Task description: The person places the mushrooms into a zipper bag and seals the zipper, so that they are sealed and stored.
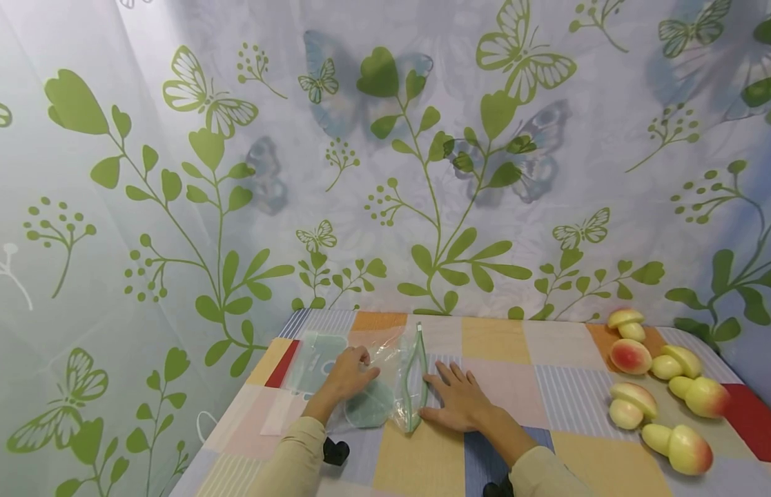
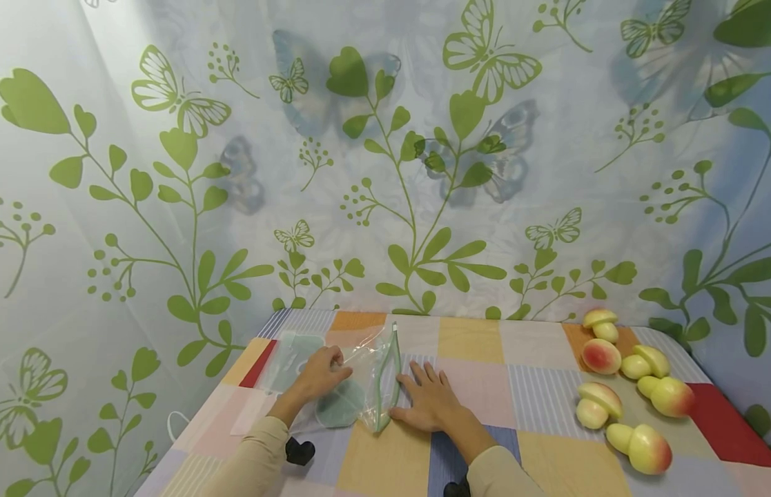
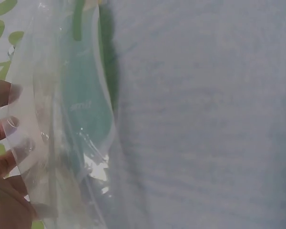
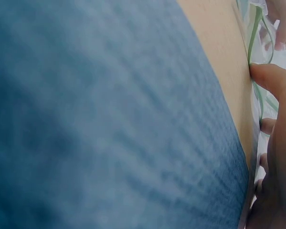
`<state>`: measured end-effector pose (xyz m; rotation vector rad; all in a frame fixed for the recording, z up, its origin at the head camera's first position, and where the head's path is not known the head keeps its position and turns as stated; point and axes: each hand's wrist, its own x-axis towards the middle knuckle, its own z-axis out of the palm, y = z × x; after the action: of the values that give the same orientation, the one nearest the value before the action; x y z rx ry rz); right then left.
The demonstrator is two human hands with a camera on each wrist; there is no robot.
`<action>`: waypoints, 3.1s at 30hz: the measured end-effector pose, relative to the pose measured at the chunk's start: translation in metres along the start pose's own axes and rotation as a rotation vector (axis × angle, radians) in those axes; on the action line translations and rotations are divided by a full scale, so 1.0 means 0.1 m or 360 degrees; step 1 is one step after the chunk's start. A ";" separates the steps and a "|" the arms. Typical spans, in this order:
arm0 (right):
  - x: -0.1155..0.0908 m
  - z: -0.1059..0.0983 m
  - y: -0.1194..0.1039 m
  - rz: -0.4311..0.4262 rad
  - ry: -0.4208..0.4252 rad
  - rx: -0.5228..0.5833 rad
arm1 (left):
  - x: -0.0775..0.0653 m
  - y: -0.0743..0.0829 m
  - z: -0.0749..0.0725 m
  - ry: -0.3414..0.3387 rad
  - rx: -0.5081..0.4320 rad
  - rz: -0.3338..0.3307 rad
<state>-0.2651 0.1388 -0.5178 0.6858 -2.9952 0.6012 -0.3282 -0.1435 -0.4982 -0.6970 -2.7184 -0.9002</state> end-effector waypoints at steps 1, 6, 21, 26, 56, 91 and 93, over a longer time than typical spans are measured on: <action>-0.01 -0.01 -0.01 0.0008 -0.0005 -0.0006 | 0.01 0.00 0.00 0.0004 0.0013 0.0029; -0.02 -0.02 -0.03 0.0023 -0.0010 -0.0007 | 0.02 0.01 -0.02 -0.0001 0.0018 0.0138; 0.00 0.00 -0.01 0.0035 -0.0019 -0.0020 | 0.06 0.12 -0.05 -0.0086 0.0062 0.0353; 0.00 0.00 -0.02 0.0040 -0.0023 -0.0023 | 0.07 0.19 -0.05 -0.0143 0.0125 0.0369; 0.02 0.06 0.05 -0.0038 0.0041 -0.0003 | 0.11 0.25 0.07 -0.0062 0.0109 0.0206; 0.00 0.00 -0.03 0.0049 -0.0022 -0.0059 | 0.14 0.36 0.02 -0.0120 0.0070 0.0204; 0.00 -0.01 -0.04 0.0053 -0.0026 -0.0057 | 0.14 0.38 0.02 -0.0152 0.0061 0.0198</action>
<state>-0.2637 0.1358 -0.5159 0.6435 -3.0301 0.5445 -0.3218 -0.1104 -0.4763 -0.9125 -2.7303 -0.8036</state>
